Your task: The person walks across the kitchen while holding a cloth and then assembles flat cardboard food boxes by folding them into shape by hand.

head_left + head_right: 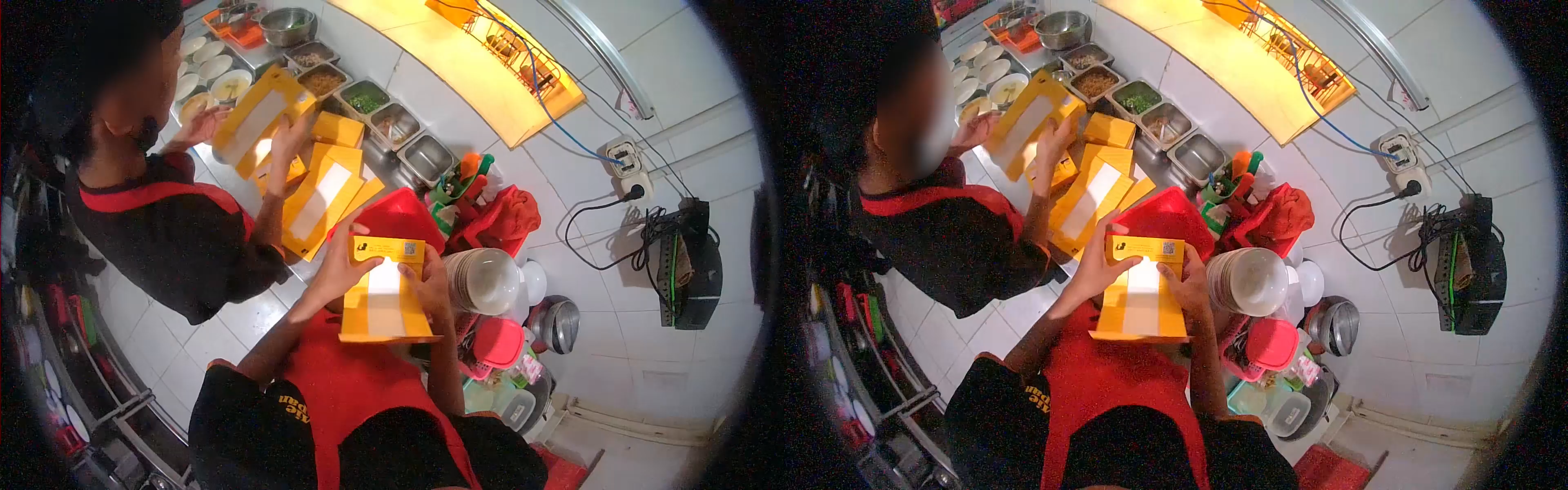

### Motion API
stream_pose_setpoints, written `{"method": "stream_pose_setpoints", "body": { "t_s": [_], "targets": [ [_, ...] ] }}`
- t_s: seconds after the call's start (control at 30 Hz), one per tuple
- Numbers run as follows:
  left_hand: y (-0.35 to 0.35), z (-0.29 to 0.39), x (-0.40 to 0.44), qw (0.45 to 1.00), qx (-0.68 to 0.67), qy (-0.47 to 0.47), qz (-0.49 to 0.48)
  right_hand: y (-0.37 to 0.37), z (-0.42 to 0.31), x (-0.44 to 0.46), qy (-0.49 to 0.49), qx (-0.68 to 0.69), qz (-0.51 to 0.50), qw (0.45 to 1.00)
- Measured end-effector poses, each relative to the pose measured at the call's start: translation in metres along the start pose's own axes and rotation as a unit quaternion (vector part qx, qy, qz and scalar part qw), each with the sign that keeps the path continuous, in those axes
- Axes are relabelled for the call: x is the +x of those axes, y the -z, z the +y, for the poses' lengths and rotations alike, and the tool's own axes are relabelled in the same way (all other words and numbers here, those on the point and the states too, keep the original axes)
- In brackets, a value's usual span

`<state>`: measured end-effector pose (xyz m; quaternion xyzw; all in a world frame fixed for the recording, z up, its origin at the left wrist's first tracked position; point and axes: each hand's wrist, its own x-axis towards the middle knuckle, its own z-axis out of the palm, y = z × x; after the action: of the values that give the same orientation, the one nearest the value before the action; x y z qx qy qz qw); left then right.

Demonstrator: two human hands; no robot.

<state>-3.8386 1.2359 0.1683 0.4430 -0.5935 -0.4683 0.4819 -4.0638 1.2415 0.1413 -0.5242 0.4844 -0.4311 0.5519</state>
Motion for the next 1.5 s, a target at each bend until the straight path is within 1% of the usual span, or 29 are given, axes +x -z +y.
{"method": "stream_pose_setpoints", "body": {
  "t_s": [0.03,0.07,0.1,0.17,0.23,0.27,0.3,0.33,0.37,0.43,0.5,0.53,0.57,0.6,0.67,0.73,0.77,0.8,0.9,0.97,1.03,1.1,1.17,1.2,1.27,1.3,1.37,1.43,1.5],
  "targets": [
    [-0.003,-0.005,-0.002,0.999,0.019,0.013,0.03,-0.002,0.001,0.0,0.013,-0.007,0.026,1.0],
    [-0.004,-0.013,-0.001,0.995,0.081,-0.02,0.058,-0.004,0.002,-0.001,0.016,-0.006,0.029,0.999],
    [-0.005,-0.015,-0.002,0.995,0.082,-0.025,0.057,-0.008,-0.005,-0.002,0.04,-0.022,0.043,0.998],
    [-0.004,-0.022,-0.001,0.995,0.075,0.016,0.067,-0.014,-0.01,0.0,0.071,-0.038,0.057,0.995],
    [-0.005,-0.032,0.001,0.994,0.078,-0.014,0.08,-0.019,-0.009,-0.001,0.058,-0.002,0.078,0.995],
    [-0.006,-0.038,-0.002,0.993,0.094,-0.009,0.068,-0.016,-0.006,0.0,0.095,-0.141,0.102,0.98],
    [-0.008,-0.031,-0.004,0.992,0.109,-0.003,0.056,-0.018,-0.005,-0.002,0.094,-0.141,0.099,0.98],
    [-0.012,-0.007,-0.006,0.996,0.064,0.012,0.063,-0.019,-0.004,-0.001,0.081,-0.151,0.113,0.979],
    [-0.015,-0.011,-0.009,0.996,0.062,0.011,0.067,-0.02,-0.004,-0.002,0.068,-0.162,0.128,0.976],
    [-0.016,-0.018,-0.005,0.98,0.171,-0.048,0.092,-0.022,-0.001,0.001,0.104,-0.178,0.13,0.97],
    [-0.012,-0.014,-0.005,0.983,0.167,-0.026,0.072,-0.019,0.003,-0.003,0.135,-0.192,0.136,0.963],
    [-0.009,-0.006,-0.004,0.991,0.111,0.06,0.038,-0.016,0.004,-0.004,0.128,-0.232,0.134,0.955],
    [-0.01,-0.009,-0.006,0.991,0.082,0.102,0.02,-0.014,0.008,-0.006,0.118,-0.271,0.133,0.946],
    [-0.011,-0.013,-0.007,0.988,0.054,0.145,0.003,-0.011,0.022,-0.003,0.156,-0.256,0.141,0.944],
    [-0.02,-0.041,-0.011,0.998,-0.046,0.007,0.05,-0.01,0.017,-0.006,0.137,-0.238,0.147,0.95],
    [-0.016,-0.032,-0.01,0.998,-0.031,0.017,0.042,-0.006,0.018,-0.009,0.072,-0.184,0.148,0.969],
    [-0.014,-0.029,-0.013,0.999,-0.017,0.028,0.034,-0.001,0.017,-0.01,0.068,-0.182,0.147,0.97],
    [-0.011,-0.046,-0.013,0.991,-0.08,0.103,0.012,0.006,0.016,-0.009,0.043,-0.179,0.136,0.973],
    [0.009,-0.049,-0.011,0.993,-0.073,0.095,-0.022,0.028,0.016,-0.013,0.0,-0.152,0.073,0.986],
    [0.02,-0.046,-0.009,0.989,-0.072,0.126,-0.033,0.035,0.017,-0.017,-0.045,0.015,-0.026,0.999],
    [0.027,-0.073,-0.004,0.996,0.031,0.056,-0.057,0.032,0.02,-0.011,0.007,-0.093,0.019,0.995],
    [0.02,-0.081,-0.002,0.987,-0.011,0.146,-0.068,0.022,0.009,-0.006,0.059,-0.193,0.035,0.979],
    [0.016,-0.04,0.0,0.968,-0.174,0.166,-0.07,0.016,-0.006,0.0,0.013,-0.169,0.036,0.985],
    [0.022,-0.034,0.003,0.969,-0.171,0.163,-0.075,0.019,-0.001,0.009,0.016,-0.167,0.041,0.985],
    [0.038,-0.031,-0.013,0.946,-0.298,0.075,-0.104,0.027,0.013,0.008,0.049,-0.124,0.138,0.981],
    [0.042,-0.034,-0.017,0.946,-0.298,0.074,-0.106,0.027,0.011,0.008,0.049,-0.125,0.14,0.981],
    [0.048,-0.039,-0.028,0.93,-0.326,0.043,-0.165,0.024,0.004,0.006,0.036,-0.097,0.219,0.97],
    [0.046,-0.028,-0.032,0.929,-0.333,0.032,-0.16,0.021,0.007,0.007,0.053,-0.095,0.228,0.968],
    [0.05,-0.032,-0.032,0.954,-0.251,0.075,-0.143,0.02,0.014,0.01,0.068,-0.093,0.232,0.966]
  ]
}}
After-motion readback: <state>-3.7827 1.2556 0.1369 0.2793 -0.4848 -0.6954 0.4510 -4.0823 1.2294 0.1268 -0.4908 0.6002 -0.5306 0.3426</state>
